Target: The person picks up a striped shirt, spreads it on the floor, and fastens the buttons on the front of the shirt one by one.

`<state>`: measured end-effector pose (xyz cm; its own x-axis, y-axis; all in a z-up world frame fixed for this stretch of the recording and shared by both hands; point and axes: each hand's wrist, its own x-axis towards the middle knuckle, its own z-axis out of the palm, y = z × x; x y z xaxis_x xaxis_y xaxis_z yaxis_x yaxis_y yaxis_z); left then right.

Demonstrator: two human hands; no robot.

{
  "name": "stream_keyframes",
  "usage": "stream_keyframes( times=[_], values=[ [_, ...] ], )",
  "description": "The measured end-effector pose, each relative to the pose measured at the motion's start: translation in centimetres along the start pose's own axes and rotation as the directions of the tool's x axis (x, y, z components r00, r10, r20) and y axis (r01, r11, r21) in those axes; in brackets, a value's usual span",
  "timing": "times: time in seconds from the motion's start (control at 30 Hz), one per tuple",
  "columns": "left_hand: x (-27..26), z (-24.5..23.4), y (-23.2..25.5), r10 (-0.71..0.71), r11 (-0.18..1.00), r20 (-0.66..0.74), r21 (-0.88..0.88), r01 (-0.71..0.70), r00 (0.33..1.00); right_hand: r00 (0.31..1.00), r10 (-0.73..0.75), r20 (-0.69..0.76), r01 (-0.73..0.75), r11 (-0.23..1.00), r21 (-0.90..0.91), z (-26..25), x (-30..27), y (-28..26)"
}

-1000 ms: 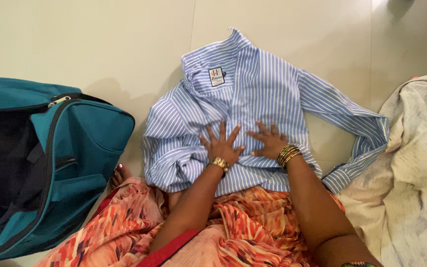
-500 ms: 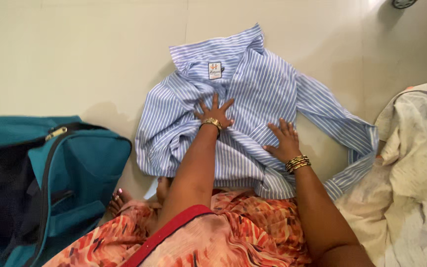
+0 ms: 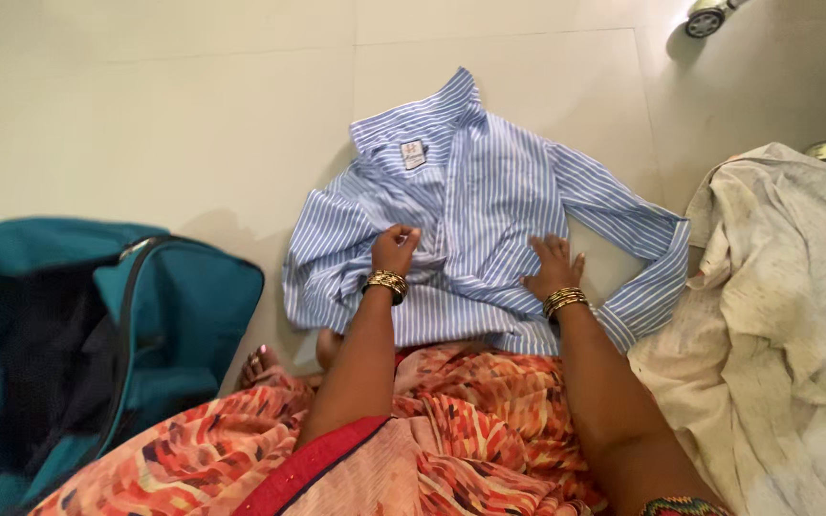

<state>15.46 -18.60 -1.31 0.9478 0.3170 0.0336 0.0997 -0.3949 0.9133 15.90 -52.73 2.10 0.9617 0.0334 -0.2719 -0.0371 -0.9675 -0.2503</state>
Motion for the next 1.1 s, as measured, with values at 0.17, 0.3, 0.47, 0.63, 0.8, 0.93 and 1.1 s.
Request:
stream_keyframes(
  times=[0.17, 0.3, 0.47, 0.63, 0.8, 0.93, 1.1],
  values=[
    [-5.0, -5.2, 2.5, -0.213, 0.940, 0.297, 0.323, 0.111, 0.931, 0.977, -0.025, -0.213, 0.059, 0.986, 0.156, 1.0, -0.7, 0.1],
    [-8.6, -8.0, 3.8, -0.327, 0.881, 0.499, 0.469, 0.067, 0.802, 0.938, -0.187, -0.292, 0.259, 0.937, 0.233, -0.4, -2.6, -1.4],
    [-9.2, -11.0, 4.7, -0.444, 0.825, 0.557, 0.559, 0.078, 0.702, 0.945, -0.243, -0.219, 0.323, 0.799, 0.508, -5.7, -6.1, -3.6],
    [-10.0, -12.8, 4.8, -0.556, 0.742, 0.574, 0.669, 0.046, 0.601, 0.932, -0.336, 0.136, 0.202, 0.793, 0.575, -10.2, -11.1, -2.7],
    [-11.9, -12.9, 6.6, -0.646, 0.708, 0.640, 0.706, 0.013, 0.416, 0.827, -0.424, 0.369, 0.279, 0.880, 0.385, -12.1, -15.2, 5.8],
    [-13.0, -12.6, 8.6, -0.676, 0.692, 0.651, 0.722, -0.006, 0.345, 0.773, -0.262, 0.578, 0.182, 0.964, 0.194, -10.7, -18.3, 10.8],
    [-13.2, -13.4, 10.1, -0.645, 0.736, 0.709, 0.677, -0.020, 0.286, 0.738, -0.182, 0.650, 0.104, 0.982, 0.157, -4.6, -20.6, 11.3]
  ],
)
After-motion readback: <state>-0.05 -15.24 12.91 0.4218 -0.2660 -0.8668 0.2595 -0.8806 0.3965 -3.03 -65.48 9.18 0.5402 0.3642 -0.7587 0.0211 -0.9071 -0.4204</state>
